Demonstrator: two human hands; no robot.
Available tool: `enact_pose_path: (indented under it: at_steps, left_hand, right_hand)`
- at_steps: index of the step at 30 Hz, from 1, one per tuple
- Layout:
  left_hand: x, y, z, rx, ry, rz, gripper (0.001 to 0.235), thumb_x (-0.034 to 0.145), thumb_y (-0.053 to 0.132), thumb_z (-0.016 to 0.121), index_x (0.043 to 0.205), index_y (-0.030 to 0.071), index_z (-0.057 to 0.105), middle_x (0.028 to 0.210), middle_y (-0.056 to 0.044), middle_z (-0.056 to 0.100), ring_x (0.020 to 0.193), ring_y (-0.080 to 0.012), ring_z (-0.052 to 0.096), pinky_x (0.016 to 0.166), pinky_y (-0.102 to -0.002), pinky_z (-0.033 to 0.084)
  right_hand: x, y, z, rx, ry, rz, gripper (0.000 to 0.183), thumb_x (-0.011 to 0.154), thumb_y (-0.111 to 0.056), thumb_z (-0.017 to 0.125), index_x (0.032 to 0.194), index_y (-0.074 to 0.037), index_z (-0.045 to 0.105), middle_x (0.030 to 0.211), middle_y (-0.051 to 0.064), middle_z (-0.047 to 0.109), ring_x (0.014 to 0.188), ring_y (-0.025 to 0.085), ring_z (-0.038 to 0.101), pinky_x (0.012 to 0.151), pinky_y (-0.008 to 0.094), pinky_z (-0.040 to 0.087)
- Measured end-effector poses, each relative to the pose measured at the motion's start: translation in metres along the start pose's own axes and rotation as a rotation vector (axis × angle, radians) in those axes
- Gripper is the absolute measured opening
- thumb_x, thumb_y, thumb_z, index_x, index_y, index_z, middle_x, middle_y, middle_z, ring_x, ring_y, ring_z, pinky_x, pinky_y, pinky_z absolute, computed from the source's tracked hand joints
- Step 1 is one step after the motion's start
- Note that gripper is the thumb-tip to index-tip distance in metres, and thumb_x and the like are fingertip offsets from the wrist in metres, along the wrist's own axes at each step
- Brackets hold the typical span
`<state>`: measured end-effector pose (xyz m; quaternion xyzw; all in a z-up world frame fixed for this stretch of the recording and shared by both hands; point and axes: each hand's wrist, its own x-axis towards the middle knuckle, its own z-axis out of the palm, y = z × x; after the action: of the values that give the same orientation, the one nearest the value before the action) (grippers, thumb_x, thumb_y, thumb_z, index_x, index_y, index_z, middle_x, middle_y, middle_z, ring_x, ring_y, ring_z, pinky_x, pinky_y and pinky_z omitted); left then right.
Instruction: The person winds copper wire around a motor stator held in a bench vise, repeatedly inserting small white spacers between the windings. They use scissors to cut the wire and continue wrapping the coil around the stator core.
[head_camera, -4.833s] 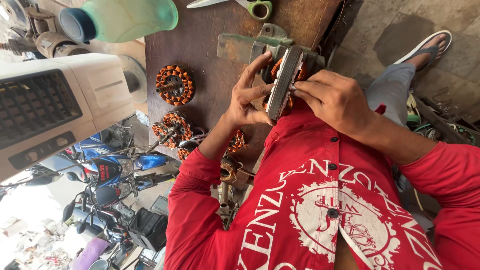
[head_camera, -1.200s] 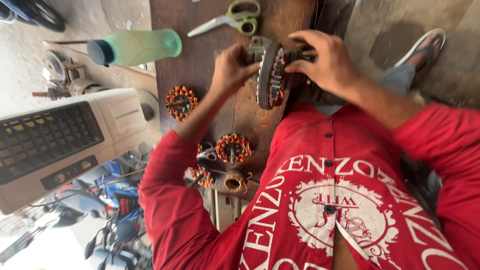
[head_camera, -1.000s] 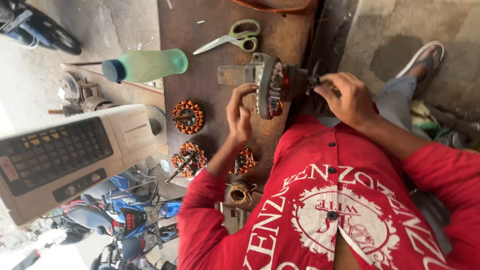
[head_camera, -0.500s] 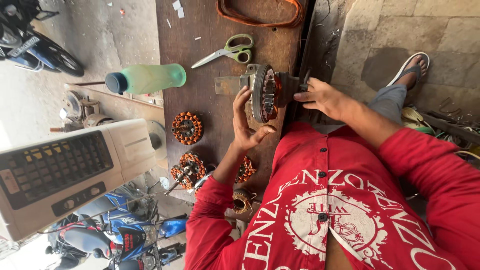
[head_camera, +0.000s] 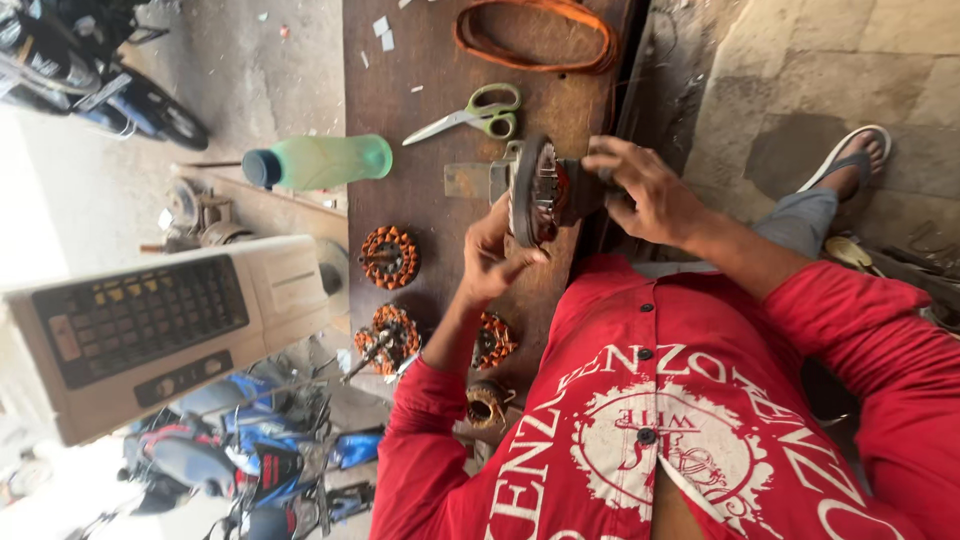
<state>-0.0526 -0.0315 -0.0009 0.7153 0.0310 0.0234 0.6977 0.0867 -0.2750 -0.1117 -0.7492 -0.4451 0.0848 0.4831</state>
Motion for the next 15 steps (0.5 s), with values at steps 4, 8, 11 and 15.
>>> enact_pose_path:
  at_steps: [4, 8, 11, 15]
  left_hand:
    - [0.008, 0.004, -0.016, -0.525, 0.122, -0.308, 0.045, 0.096, 0.031, 0.078, 0.124, -0.002, 0.068, 0.116, -0.009, 0.073, 0.105, -0.0187, 0.068, 0.099, -0.037, 0.051]
    - [0.019, 0.019, -0.035, -0.628, 0.155, -0.534, 0.044, 0.109, 0.037, 0.057, 0.123, -0.004, 0.065, 0.119, -0.011, 0.073, 0.107, -0.0185, 0.069, 0.1, -0.036, 0.053]
    - [0.024, 0.034, -0.032, -0.531, 0.172, -0.632, 0.037, 0.107, 0.035, 0.052, 0.114, 0.001, 0.065, 0.108, -0.007, 0.073, 0.098, -0.0155, 0.069, 0.092, -0.034, 0.054]
    - [0.028, 0.05, -0.011, -0.318, 0.157, -0.589, 0.035, 0.112, 0.034, 0.054, 0.105, 0.002, 0.064, 0.09, -0.003, 0.066, 0.08, -0.0107, 0.061, 0.074, -0.028, 0.049]
  right_hand:
    - [-0.018, -0.01, 0.003, -0.505, 0.004, -0.471, 0.028, 0.093, -0.017, 0.072, 0.113, 0.002, 0.07, 0.111, 0.015, 0.066, 0.106, 0.032, 0.063, 0.094, 0.048, 0.053]
    - [-0.03, -0.014, 0.013, -0.233, -0.014, -0.487, 0.024, 0.08, -0.016, 0.071, 0.102, -0.006, 0.075, 0.108, 0.008, 0.069, 0.106, 0.025, 0.065, 0.096, 0.043, 0.053]
    - [-0.034, -0.014, 0.016, -0.21, 0.026, -0.449, 0.024, 0.08, -0.015, 0.07, 0.101, -0.008, 0.075, 0.108, 0.007, 0.068, 0.105, 0.024, 0.064, 0.096, 0.044, 0.053]
    - [-0.033, -0.011, 0.013, -0.213, 0.032, -0.467, 0.02, 0.083, -0.016, 0.071, 0.101, -0.008, 0.075, 0.111, 0.007, 0.068, 0.108, 0.024, 0.064, 0.097, 0.043, 0.052]
